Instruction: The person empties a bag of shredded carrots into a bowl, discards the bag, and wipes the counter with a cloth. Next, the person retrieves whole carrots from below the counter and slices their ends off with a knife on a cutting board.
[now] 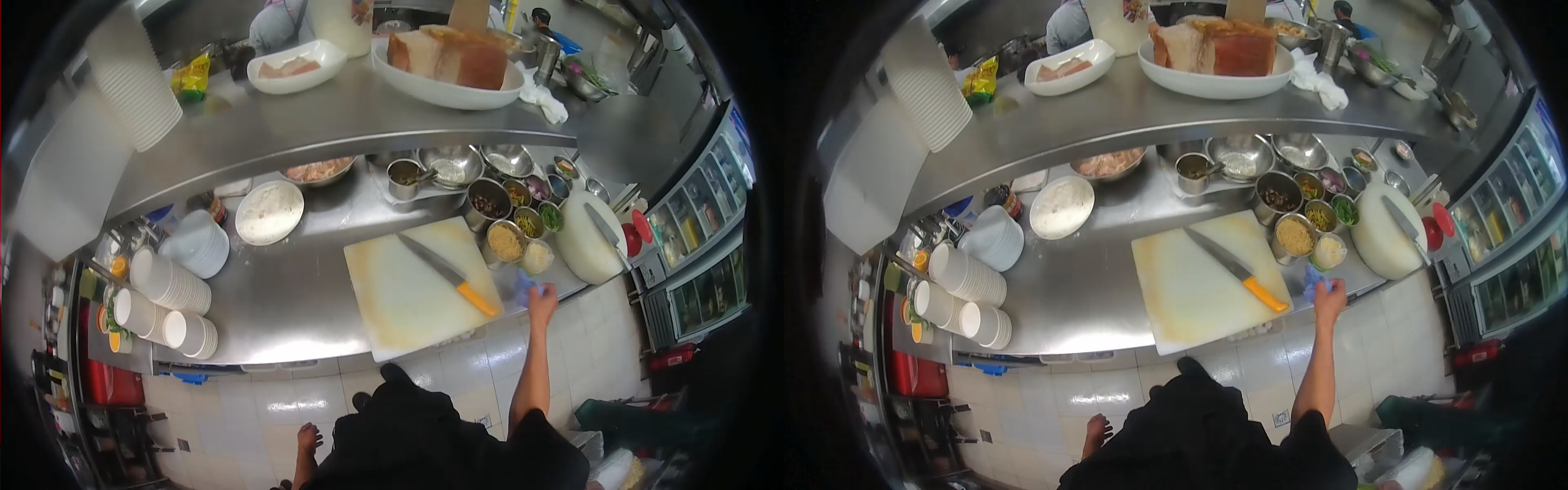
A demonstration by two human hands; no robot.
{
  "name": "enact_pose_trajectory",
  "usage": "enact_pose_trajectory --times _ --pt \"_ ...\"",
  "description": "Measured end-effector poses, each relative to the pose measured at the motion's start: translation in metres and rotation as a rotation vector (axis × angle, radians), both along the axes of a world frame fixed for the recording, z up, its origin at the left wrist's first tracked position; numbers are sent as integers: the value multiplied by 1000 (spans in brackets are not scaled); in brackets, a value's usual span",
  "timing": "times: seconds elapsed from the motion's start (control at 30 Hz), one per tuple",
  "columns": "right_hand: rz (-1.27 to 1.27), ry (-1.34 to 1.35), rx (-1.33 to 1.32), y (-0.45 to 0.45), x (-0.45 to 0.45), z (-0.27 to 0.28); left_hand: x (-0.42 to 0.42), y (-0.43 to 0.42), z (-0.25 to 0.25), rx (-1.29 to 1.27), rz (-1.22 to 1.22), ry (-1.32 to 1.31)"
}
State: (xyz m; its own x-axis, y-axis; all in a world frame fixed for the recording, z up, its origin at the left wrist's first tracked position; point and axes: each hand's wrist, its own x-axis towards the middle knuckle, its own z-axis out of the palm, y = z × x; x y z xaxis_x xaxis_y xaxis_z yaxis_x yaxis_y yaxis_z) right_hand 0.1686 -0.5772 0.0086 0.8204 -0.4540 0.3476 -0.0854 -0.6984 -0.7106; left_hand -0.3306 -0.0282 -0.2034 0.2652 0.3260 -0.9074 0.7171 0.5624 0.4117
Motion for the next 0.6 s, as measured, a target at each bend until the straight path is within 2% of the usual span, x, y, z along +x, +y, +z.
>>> enact_pose_trajectory --times 0.1,0.17,0.23,0.27,0.3,0.37,0.47,0.53,0.57,0.6 --pt "277 -270 490 75 -48 152 22 -1 19 127 116 -141" --pt "480 -494 446 126 -64 236 28 4 11 109 100 -182" --pt "687 -662 262 162 -63 288 35 15 -12 -113 -86 -179" --pt "726 -776 87 183 -61 314 46 6 -6 37 -178 -39" --pt "757 -887 -93 206 -56 337 45 12 -28 6 -229 -98" --pt "864 -916 -184 254 -42 371 48 13 -31 -117 9 -207" --pt "942 -953 -232 331 -5 383 47 -1 -16 -44 89 -251" --pt "893 -875 -537 373 5 379 36 -10 -14 51 139 -217" --pt "912 -888 -534 387 -1 381 28 -14 -14 74 174 -198" --pt "925 -713 -523 399 -11 386 6 -19 -39 118 139 -277"
